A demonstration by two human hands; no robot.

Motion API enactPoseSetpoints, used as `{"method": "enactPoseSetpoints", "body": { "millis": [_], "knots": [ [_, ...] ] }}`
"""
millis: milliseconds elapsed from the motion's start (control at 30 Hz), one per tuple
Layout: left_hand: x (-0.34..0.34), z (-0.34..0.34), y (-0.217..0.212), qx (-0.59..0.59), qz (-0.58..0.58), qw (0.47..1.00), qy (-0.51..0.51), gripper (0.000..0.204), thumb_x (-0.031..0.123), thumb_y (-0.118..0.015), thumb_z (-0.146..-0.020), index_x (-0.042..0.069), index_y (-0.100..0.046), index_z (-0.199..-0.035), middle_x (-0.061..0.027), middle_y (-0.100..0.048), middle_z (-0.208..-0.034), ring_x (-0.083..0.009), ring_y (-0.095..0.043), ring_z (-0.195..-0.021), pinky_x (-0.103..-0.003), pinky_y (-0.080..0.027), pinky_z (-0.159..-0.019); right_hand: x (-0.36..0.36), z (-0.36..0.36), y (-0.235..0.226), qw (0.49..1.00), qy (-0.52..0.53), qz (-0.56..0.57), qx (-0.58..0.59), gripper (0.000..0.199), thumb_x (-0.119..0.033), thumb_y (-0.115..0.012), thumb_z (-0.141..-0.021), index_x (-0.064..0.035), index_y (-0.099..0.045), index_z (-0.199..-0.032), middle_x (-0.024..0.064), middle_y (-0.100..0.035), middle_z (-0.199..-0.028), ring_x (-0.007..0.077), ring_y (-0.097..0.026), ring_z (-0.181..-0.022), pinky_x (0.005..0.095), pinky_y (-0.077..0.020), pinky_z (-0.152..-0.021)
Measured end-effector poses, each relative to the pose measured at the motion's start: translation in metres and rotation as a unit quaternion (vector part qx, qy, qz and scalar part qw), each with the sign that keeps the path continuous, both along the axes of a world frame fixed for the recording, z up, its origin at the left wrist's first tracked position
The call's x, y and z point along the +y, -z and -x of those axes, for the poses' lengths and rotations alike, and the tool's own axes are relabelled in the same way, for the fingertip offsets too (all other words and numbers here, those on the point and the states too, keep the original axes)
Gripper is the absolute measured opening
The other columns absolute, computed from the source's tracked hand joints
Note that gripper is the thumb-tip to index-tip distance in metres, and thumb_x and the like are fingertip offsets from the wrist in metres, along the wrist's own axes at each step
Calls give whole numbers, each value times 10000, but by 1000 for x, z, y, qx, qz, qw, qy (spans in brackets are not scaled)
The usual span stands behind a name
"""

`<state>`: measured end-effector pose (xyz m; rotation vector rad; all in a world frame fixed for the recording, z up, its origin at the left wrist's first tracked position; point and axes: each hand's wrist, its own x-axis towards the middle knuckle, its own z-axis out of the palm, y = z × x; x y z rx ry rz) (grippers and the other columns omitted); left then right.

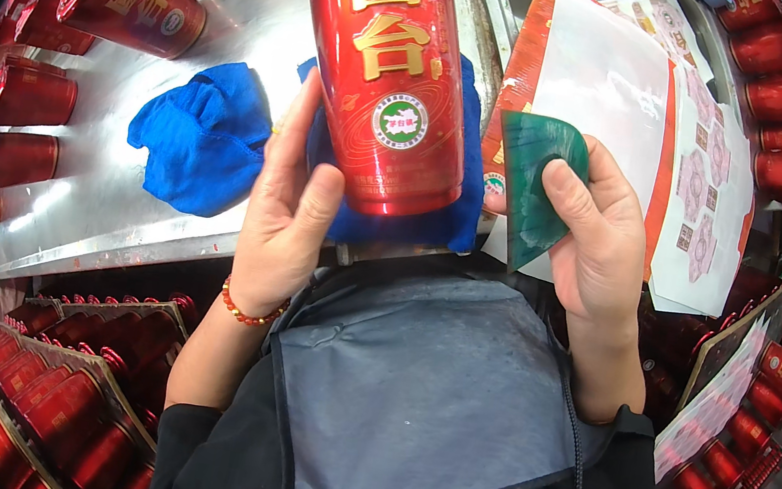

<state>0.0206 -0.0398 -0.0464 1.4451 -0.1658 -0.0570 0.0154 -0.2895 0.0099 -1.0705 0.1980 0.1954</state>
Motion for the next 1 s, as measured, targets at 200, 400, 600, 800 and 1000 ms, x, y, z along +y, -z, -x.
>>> {"method": "enactPoseSetpoints", "body": {
  "millis": [200, 400, 600, 800, 1000],
  "knots": [
    [-6, -13, -26, -148, -162, 974, -50, 858, 213, -721, -917, -25, -246, -1591, -165, -274, -1640, -275, -231, -1536, -402, -163, -1243, -1, 0, -3, 999, -6, -48, 21, 291, -143, -653, -1009, 41, -573, -1219, 139, -707, -1088, 199, -726, -915, 308, -608, -829],
    [-32, -13, -47, -174, -290, 940, -45, 996, 81, -789, -818, -3, -187, -1607, -176, -306, -1592, -267, -340, -1461, -399, -285, -1204, -1, 3, 2, 1000, -11, -25, 13, 290, -146, -596, -1036, 39, -565, -1257, 142, -698, -1139, 232, -732, -938, 364, -616, -850],
    [-42, -14, -49, -138, -271, 950, -64, 959, 55, -776, -845, 5, -195, -1606, -160, -347, -1553, -236, -433, -1383, -367, -382, -1144, -2, 4, 6, 1000, -3, -5, 0, 285, -152, -571, -1049, 33, -565, -1266, 149, -699, -1152, 240, -736, -955, 381, -619, -869],
    [-49, -15, -41, -90, -47, 990, -97, 847, 143, -746, -885, -30, -281, -1572, -217, -381, -1526, -319, -379, -1414, -400, -288, -1173, -1, 4, 4, 1000, -8, 13, -4, 236, -139, -593, -1037, 19, -580, -1212, 132, -710, -1105, 204, -736, -930, 331, -615, -846],
    [-21, 1, -25, -233, -280, 929, -71, 785, 185, -731, -910, -52, -337, -1546, -234, -373, -1558, -343, -356, -1447, -421, -268, -1194, 15, 7, -9, 983, -52, 155, -89, 152, -68, -679, -974, -29, -602, -1099, 11, -673, -964, 44, -629, -822, 197, -523, -720]
  ]
}}
